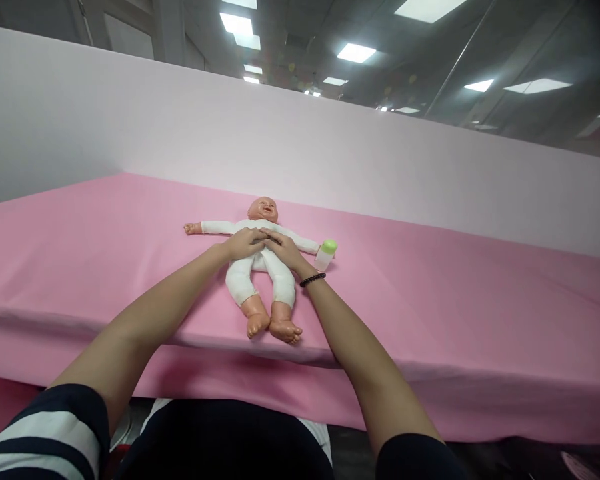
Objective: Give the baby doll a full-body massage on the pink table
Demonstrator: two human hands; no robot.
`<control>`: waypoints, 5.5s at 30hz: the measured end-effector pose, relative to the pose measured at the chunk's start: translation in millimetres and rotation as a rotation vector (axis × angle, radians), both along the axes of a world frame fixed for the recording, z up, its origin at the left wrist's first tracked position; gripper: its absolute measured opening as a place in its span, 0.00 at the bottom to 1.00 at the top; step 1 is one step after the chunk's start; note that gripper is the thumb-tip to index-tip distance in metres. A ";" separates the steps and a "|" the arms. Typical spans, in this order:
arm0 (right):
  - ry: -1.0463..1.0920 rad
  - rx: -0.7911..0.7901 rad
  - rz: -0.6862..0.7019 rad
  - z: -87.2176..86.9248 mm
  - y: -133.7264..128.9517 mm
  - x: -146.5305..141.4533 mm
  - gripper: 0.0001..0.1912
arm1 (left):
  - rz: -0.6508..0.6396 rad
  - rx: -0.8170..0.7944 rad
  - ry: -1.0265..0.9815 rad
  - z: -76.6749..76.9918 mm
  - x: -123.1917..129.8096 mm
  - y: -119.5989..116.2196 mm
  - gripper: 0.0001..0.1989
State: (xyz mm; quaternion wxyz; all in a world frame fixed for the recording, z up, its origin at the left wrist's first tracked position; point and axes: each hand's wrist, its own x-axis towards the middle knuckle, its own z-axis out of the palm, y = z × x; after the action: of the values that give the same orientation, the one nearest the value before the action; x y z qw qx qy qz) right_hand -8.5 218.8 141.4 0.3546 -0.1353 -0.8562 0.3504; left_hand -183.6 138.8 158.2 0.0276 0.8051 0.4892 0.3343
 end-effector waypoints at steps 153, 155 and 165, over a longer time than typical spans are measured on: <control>-0.233 -0.015 -0.147 -3.5 -6.1 4.4 0.31 | 0.185 -0.074 -0.103 -17.0 -2.2 -5.9 0.27; -0.275 -0.047 -0.162 -3.4 -5.1 4.5 0.33 | 0.259 -0.155 -0.090 -18.5 -3.8 -1.6 0.28; -0.235 0.110 -0.428 2.7 -15.0 5.6 0.22 | 0.530 -0.133 -0.140 -13.7 2.8 -14.3 0.29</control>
State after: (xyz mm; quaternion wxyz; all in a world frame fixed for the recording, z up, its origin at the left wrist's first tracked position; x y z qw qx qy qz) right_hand -2.9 203.8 144.1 0.3255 -0.3338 -0.8613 0.2019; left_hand -180.9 124.5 144.5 0.0258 0.6207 0.7003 0.3517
